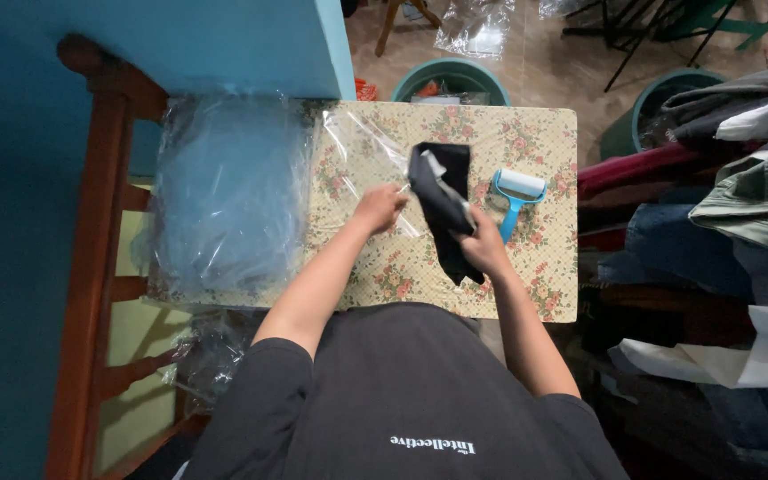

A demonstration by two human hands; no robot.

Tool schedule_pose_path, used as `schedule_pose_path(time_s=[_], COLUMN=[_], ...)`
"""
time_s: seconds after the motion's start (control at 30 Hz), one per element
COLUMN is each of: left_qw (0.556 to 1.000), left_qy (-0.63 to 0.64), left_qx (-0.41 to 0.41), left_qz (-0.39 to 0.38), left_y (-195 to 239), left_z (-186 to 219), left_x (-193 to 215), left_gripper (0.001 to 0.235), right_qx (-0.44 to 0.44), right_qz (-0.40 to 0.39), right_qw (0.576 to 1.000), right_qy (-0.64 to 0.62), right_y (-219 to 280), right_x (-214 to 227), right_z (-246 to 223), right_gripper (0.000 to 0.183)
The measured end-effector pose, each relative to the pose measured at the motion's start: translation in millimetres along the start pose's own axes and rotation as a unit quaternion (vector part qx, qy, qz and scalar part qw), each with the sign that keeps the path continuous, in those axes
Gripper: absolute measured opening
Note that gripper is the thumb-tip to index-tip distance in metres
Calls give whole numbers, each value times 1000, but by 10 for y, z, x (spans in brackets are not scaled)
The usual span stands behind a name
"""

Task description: The person folds a black garment on a floral-patterned table, uses a blue lint roller to remove lint, then places the folded garment into a clear plastic bag and seals it. The person then moves the packaged garment to a nearby chair.

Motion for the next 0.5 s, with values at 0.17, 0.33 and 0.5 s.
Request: schedule_pose_path(time_s=[0.17, 0.33, 0.5], left_qw=[992, 979, 989], left_qy=[81, 174, 110], left_qx=[80, 35, -25], left_qz=[53, 102, 96], left_y=[-100, -44, 15], left_z=[6, 136, 611], left_x=[288, 724, 1000], left_gripper=[27, 27, 29], right_qx=[-30, -20, 11], right_qz=[-73, -86, -115], right_qw=[978, 958, 905], right_qy=[190, 274, 409], right_y=[49, 95, 108], right_x=[-144, -175, -239], right_z=[188, 400, 430], right_gripper=[44, 45, 62])
Point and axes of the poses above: each hand's wrist, its own y-axis away from the middle knuckle, its own x-axis out of the back of the hand, z = x × y, the point moved 1 cm from there along -y, towards the middle knuckle, and after that the axes turned 5 degrees about y, right-handed, at the moved point
